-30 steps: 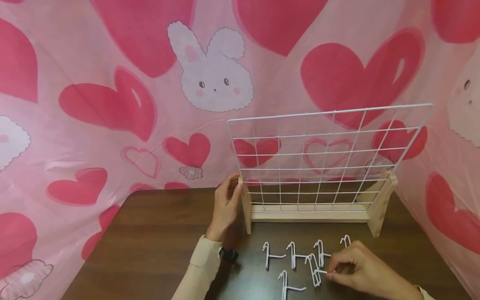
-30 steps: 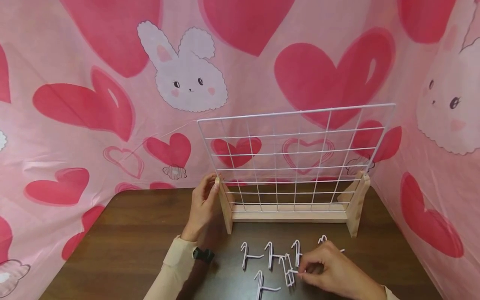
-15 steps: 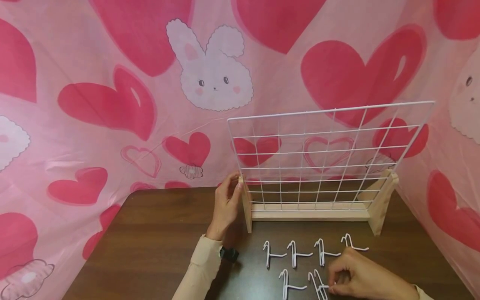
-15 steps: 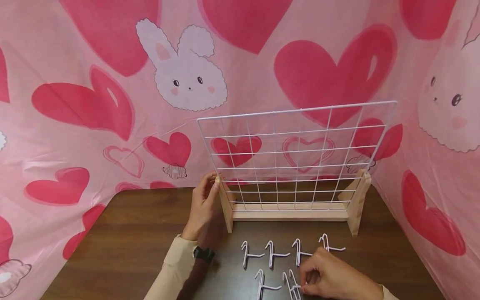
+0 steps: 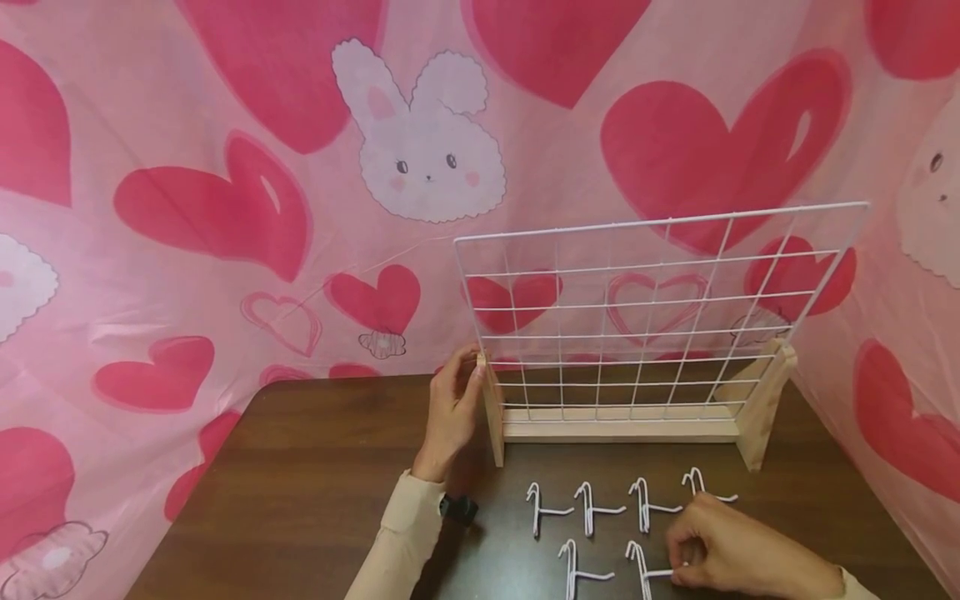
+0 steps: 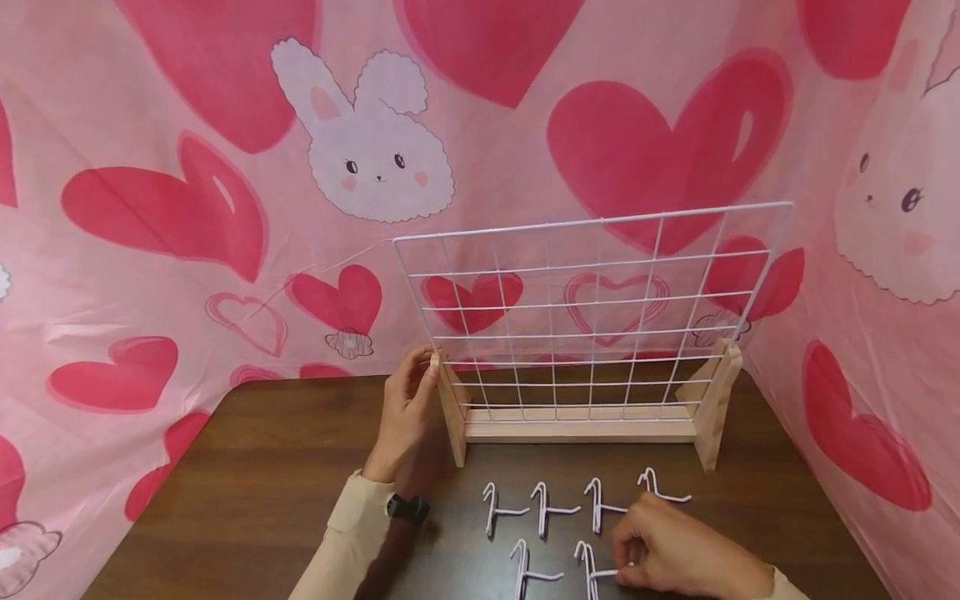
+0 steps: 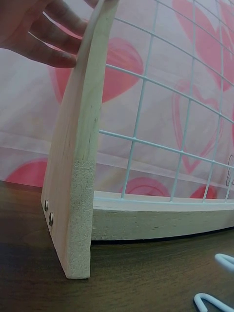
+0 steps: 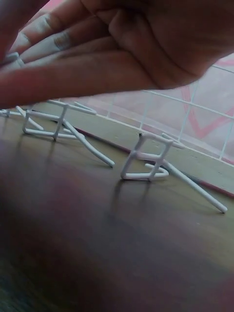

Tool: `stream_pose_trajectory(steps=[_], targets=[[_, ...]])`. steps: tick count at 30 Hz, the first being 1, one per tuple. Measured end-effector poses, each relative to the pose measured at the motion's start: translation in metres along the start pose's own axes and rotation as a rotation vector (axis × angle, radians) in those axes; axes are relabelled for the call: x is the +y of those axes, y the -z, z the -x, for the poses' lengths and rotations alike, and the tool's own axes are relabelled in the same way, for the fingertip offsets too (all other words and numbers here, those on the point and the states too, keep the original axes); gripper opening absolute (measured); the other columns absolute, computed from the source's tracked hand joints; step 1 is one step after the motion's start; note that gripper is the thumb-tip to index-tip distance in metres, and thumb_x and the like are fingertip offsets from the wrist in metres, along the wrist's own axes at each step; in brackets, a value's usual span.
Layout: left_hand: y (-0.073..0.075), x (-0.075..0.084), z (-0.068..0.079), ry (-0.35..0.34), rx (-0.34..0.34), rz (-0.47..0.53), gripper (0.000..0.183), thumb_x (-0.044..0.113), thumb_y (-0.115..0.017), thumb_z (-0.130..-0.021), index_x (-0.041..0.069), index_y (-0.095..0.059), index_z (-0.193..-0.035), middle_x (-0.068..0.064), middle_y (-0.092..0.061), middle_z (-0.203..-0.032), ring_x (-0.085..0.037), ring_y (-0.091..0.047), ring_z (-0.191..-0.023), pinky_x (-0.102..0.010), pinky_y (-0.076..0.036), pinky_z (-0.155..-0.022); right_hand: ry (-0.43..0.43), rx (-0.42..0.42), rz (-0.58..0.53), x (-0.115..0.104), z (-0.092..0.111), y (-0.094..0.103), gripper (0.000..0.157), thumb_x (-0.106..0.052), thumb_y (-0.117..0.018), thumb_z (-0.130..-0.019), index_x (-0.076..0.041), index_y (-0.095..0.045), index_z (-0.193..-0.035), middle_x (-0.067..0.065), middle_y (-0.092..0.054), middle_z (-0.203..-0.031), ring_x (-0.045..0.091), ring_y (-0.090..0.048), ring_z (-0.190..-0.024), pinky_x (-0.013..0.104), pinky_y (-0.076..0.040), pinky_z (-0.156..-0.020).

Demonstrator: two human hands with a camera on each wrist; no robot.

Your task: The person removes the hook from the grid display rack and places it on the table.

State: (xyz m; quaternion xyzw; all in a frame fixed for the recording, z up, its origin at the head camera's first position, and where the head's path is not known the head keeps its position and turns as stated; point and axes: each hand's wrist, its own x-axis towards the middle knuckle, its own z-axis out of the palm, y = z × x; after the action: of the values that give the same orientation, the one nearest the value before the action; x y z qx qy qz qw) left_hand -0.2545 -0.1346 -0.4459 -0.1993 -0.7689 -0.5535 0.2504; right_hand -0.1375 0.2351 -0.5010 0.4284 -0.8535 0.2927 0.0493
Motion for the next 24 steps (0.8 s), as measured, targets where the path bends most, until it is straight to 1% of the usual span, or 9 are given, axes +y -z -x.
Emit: stream_pose_trajectory(steps=[3,5,9,13,16,24], targets=[[-0.0005,0.0002,0.0,0.002,-0.003,0.007,0.029,0.01,-0.059,-0.104,-0.004,-0.063,-0.129,-0.019,-0.074,-0.118,-0.034,-0.075,-0.103,-0.025,-0.059,-0.095,0.025,0.009,0.051,0.0025,0.0008,-0.0007,0.034,-0.019,-0.092,-0.064,-0.04,-0.065,-0.064,-0.031,-0.049,-0.065,-0.016,-0.035,-0.07,0.003,-0.025,-0.06],[-0.0006,0.0003,-0.0006,0.002,-0.007,0.01,0.03,0.01,-0.059,-0.104,-0.005,-0.063,-0.13,-0.019,-0.074,-0.119,-0.034,-0.075,-0.104,-0.025,-0.059,-0.095,0.042,0.009,0.066,0.0043,0.0002,-0.0009,0.035,-0.019,-0.092,-0.063,-0.04,-0.064,-0.063,-0.032,-0.048,-0.063,-0.017,-0.035,-0.066,0.0,-0.023,-0.058],[0.0003,0.0011,-0.0015,0.001,-0.008,0.004,0.031,0.01,-0.059,-0.104,-0.007,-0.062,-0.13,-0.02,-0.074,-0.119,-0.034,-0.075,-0.104,-0.026,-0.059,-0.095,0.037,-0.012,0.095,0.0056,-0.0022,0.0006,0.035,-0.02,-0.093,-0.063,-0.041,-0.064,-0.061,-0.034,-0.048,-0.061,-0.018,-0.033,-0.061,0.0,-0.021,-0.056],[0.0009,0.0017,-0.0013,0.001,-0.004,-0.006,0.031,0.01,-0.059,-0.104,-0.006,-0.062,-0.13,-0.019,-0.074,-0.119,-0.034,-0.075,-0.104,-0.027,-0.06,-0.094,0.013,-0.032,0.121,0.0057,-0.0025,0.0016,0.035,-0.021,-0.092,-0.063,-0.042,-0.064,-0.061,-0.035,-0.047,-0.061,-0.017,-0.033,-0.062,0.003,-0.021,-0.056],[0.001,0.0017,-0.0009,0.008,-0.007,-0.007,0.031,0.011,-0.059,-0.104,-0.005,-0.062,-0.13,-0.019,-0.074,-0.119,-0.034,-0.075,-0.104,-0.027,-0.059,-0.094,0.012,-0.034,0.126,0.0059,-0.0017,0.0014,0.035,-0.019,-0.091,-0.062,-0.042,-0.064,-0.061,-0.035,-0.047,-0.063,-0.017,-0.033,-0.063,0.002,-0.021,-0.055],[0.0004,-0.0002,0.0009,0.0,-0.004,0.002,0.031,0.01,-0.059,-0.104,-0.004,-0.062,-0.131,-0.018,-0.075,-0.118,-0.034,-0.075,-0.104,-0.025,-0.059,-0.095,0.065,-0.008,0.155,0.0081,-0.0005,-0.0016,0.038,-0.017,-0.09,-0.057,-0.042,-0.061,-0.058,-0.034,-0.045,-0.062,-0.018,-0.032,-0.064,0.002,-0.021,-0.055]])
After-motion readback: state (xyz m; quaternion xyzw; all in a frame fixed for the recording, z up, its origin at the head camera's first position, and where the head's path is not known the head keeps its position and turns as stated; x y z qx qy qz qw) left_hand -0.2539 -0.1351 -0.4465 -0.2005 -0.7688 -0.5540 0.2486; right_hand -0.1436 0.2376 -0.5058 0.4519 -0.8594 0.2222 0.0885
